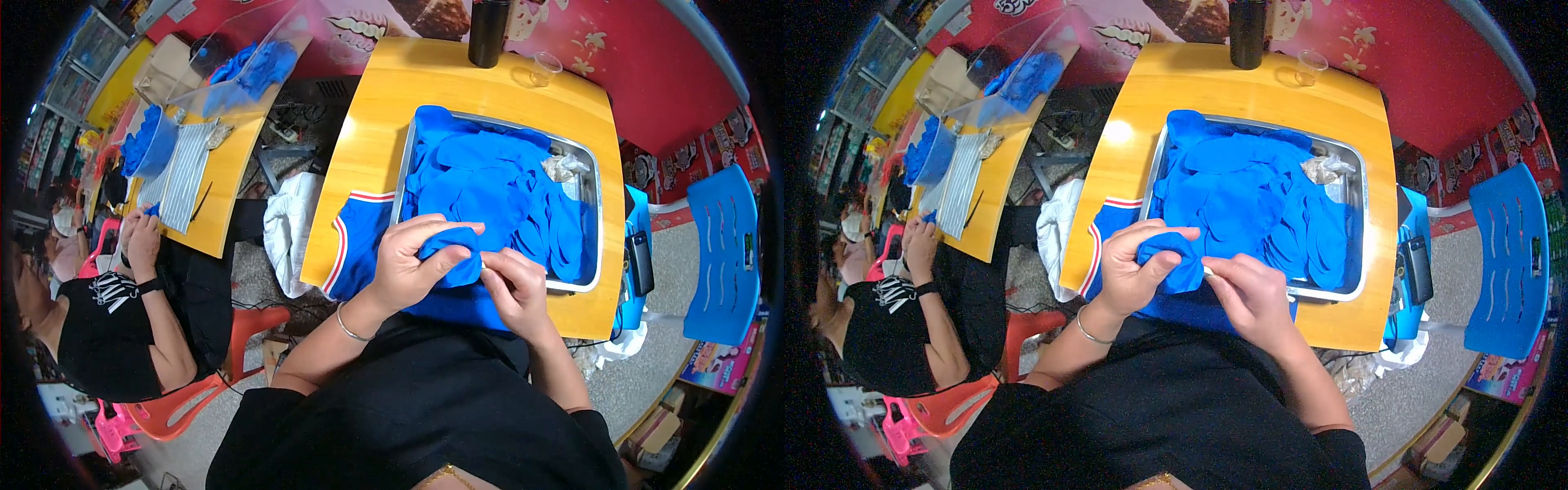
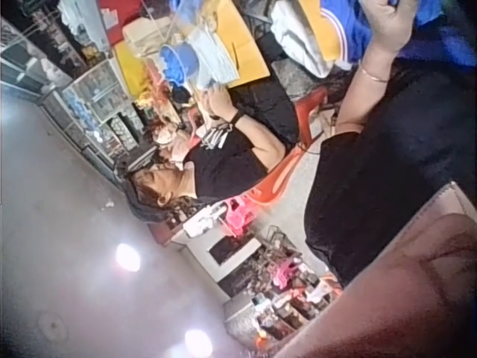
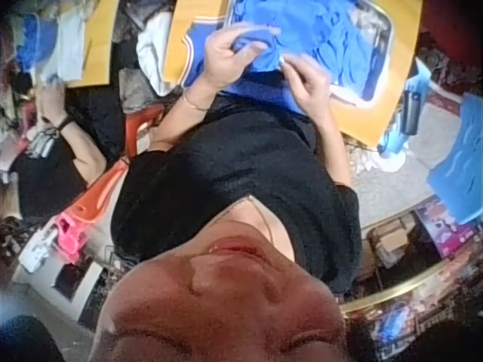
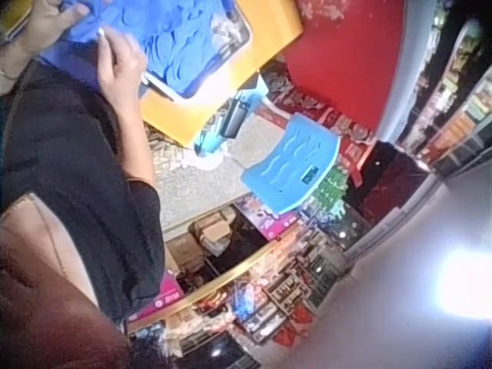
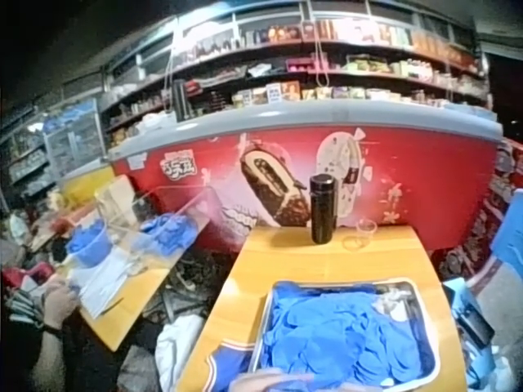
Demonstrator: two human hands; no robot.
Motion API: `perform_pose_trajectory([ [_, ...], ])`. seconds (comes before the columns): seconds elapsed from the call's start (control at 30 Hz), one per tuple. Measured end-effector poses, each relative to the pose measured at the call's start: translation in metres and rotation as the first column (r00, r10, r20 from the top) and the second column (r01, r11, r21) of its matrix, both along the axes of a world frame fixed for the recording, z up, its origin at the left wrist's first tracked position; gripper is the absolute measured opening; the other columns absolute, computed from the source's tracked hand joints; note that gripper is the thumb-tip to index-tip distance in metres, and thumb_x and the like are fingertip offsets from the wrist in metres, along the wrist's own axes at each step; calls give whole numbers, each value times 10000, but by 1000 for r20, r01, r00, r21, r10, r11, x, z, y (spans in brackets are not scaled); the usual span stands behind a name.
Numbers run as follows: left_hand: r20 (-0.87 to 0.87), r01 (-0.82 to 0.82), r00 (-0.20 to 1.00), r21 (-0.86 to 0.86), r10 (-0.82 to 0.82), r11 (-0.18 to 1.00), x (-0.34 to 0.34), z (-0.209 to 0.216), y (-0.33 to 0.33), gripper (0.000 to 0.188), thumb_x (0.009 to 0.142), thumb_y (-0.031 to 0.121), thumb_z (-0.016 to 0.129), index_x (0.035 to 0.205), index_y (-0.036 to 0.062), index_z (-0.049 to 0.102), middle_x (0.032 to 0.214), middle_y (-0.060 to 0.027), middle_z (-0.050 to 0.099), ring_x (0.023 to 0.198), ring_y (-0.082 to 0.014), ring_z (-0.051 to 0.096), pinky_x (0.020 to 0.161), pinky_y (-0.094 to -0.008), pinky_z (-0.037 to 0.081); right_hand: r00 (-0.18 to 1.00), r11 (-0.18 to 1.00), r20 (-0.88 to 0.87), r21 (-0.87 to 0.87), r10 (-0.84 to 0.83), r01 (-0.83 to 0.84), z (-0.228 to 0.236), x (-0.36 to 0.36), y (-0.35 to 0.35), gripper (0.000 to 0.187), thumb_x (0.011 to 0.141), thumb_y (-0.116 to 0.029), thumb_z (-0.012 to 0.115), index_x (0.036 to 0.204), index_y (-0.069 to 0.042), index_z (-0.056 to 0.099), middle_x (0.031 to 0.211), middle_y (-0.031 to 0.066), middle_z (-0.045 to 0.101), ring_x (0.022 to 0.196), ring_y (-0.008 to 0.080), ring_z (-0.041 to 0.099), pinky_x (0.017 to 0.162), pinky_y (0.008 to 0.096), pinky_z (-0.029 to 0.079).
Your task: Applying small white components to blue fabric pieces using an applicator tool at a workshop table.
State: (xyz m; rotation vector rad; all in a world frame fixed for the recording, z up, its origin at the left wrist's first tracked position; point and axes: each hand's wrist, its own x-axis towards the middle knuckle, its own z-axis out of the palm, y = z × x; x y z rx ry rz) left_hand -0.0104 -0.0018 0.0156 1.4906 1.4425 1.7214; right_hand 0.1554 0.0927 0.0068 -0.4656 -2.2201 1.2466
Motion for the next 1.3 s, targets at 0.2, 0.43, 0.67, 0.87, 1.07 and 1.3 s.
perform_pose_trajectory([
  [0.2, 183, -57, 982, 32, 50, 998, 12, -1, 2, 438, 853, 375, 633, 942, -52, 677, 885, -122, 683, 712, -128, 592, 659, -244, 467, 993, 858, -83, -500, 83, -113, -9, 1, -8, 163, 888, -85, 564, 984, 24, 638, 734, 48, 591, 611, 117, 531, 546, 265, 422],
  [0.43, 154, -50, 987, 22, 46, 999, 5, -1, -1, 460, 900, 383, 566, 960, -64, 658, 983, -153, 676, 794, -149, 619, 710, -258, 483, 968, 645, -244, -729, 65, -228, -24, 5, -12, 232, 932, -172, 528, 1051, 9, 608, 729, 18, 551, 635, 81, 478, 561, 224, 384],
  [0.67, 335, -93, 940, 66, 66, 993, 10, -21, -3, 401, 940, 335, 515, 1056, -28, 637, 887, -60, 622, 774, -95, 510, 707, -220, 402, 961, 633, -270, -734, 59, -245, -24, 2, -22, 233, 931, -184, 537, 1054, 6, 597, 723, 15, 543, 620, 76, 471, 538, 212, 365],
  [0.87, 538, 11, 842, 54, -39, 998, 8, -17, 3, 332, 959, 249, 490, 1001, -51, 626, 961, -58, 554, 905, -116, 541, 829, -256, 431, 986, 656, -164, -748, -32, -103, -25, -1, -21, 208, 926, -153, 539, 1053, -2, 607, 732, 15, 560, 615, 73, 486, 527, 221, 381],
  [1.07, 459, 123, 884, -34, -94, 992, -7, -6, 5, 302, 972, 151, 406, 1049, -68, 599, 1054, -96, 589, 986, -154, 575, 895, -297, 448, 982, 980, -33, 70, -186, 188, 3, -12, -10, 175, 808, -2, 619, 979, -10, 655, 728, 130, 608, 609, 212, 592, 555, 291, 451],
  [1.3, 784, 369, 609, -148, -118, 918, -15, 6, 8, 349, 972, 215, 418, 1121, -51, 589, 1064, -139, 636, 980, -184, 613, 884, -306, 475, 976, 809, -77, 547, -205, 214, 2, -15, -1, 245, 716, -48, 699, 948, -126, 683, 618, 22, 544, 517, 170, 547, 453, 305, 419],
])
